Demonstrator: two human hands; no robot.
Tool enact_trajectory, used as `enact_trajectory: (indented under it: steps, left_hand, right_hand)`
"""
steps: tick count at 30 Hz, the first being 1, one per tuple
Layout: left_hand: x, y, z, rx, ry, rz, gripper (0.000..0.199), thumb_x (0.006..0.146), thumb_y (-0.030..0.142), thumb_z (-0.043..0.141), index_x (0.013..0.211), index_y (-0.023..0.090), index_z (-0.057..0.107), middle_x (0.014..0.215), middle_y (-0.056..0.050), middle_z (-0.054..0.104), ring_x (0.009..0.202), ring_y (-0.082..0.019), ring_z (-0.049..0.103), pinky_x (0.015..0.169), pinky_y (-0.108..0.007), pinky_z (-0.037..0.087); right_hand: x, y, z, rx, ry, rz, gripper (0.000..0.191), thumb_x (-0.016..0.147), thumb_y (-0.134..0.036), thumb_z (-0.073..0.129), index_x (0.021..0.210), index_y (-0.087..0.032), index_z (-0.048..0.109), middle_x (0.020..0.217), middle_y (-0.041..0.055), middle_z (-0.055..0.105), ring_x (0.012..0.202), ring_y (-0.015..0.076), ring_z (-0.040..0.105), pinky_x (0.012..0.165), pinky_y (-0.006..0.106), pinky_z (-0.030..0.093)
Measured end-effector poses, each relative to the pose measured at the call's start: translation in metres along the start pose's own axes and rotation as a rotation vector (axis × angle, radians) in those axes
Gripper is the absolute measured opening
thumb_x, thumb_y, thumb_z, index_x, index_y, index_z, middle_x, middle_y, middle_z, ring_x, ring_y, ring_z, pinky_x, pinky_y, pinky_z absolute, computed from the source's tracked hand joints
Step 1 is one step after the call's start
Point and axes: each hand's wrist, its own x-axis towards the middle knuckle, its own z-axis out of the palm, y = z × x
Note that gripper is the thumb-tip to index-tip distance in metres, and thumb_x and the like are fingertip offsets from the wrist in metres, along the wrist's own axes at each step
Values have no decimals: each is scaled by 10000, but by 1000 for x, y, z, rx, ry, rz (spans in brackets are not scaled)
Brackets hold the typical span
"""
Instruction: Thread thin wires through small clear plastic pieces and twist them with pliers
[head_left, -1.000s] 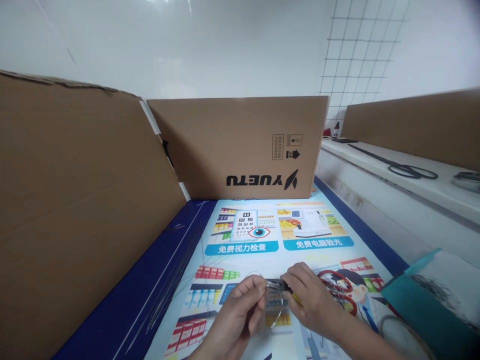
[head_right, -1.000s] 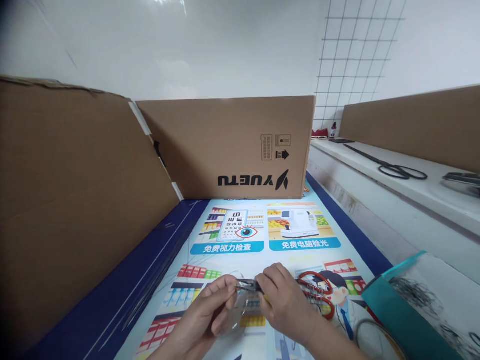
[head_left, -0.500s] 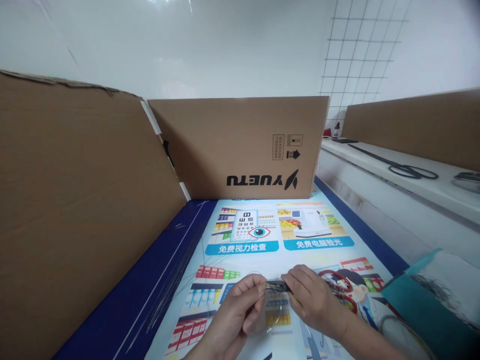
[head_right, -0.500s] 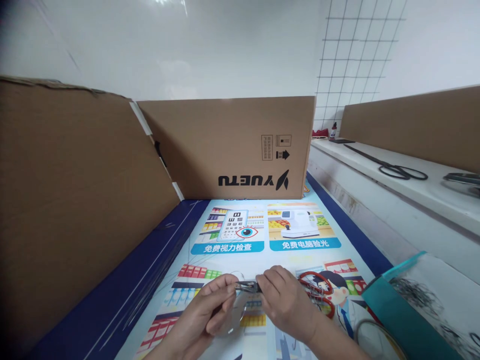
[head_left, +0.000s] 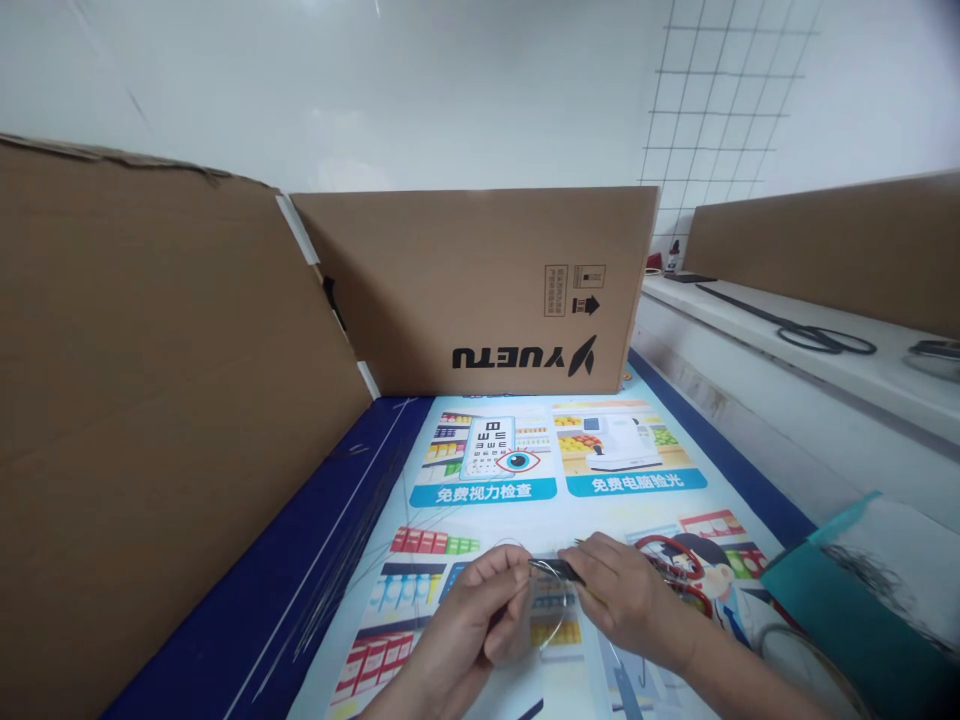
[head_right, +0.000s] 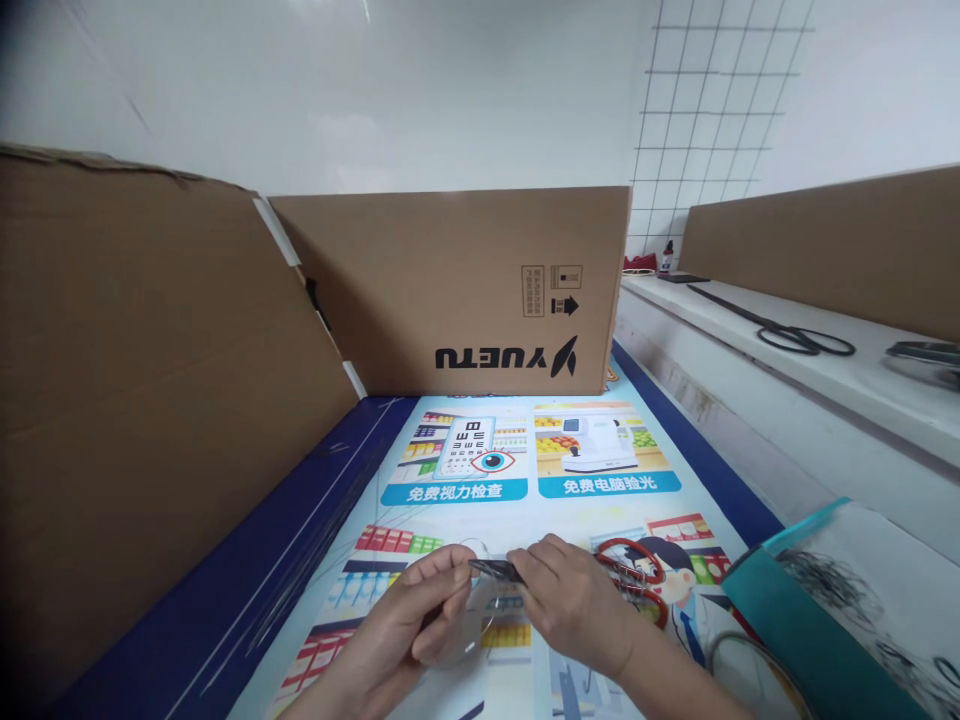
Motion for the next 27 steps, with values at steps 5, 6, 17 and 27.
enact_trajectory:
  steps: [5, 6, 17, 27]
  left_hand:
    - [-1, -1, 1, 24, -45, 34, 211, 834, 279, 543, 662, 162, 506, 392, 87, 361, 315, -21, 175, 370, -180, 158]
    - [-2, -1, 1, 35, -41, 42, 224, 840, 285, 538, 657, 161, 505, 379, 88, 351, 319, -23, 171, 376, -180, 161]
    - [-2, 0, 2, 24, -75, 24, 221, 858, 268, 511, 669, 157, 495, 463, 67, 412, 332, -19, 190, 391, -194, 164]
    - [-4, -1, 5, 61, -30, 31, 214, 835, 281, 543, 671, 155, 489, 490, 67, 441, 329, -14, 200, 376, -185, 161]
  right_hand:
    - [7, -7, -6, 150, -82, 157, 252, 837, -144, 446, 1081, -162, 503, 937, 91, 592, 865, 213, 525, 771, 395, 486]
    - [8, -8, -7, 186, -88, 175, 244, 832, -139, 449, 1068, -166, 504, 937, 89, 582, 868, 213, 514, 769, 392, 481]
    - [8, -9, -9, 302, -129, 202, 218, 825, -121, 454, 1034, -168, 495, 925, 82, 534, 868, 207, 470, 755, 367, 443]
    - [6, -9, -8, 268, -121, 148, 219, 826, -126, 436, 1037, -151, 487, 894, 89, 535, 836, 211, 453, 744, 378, 434]
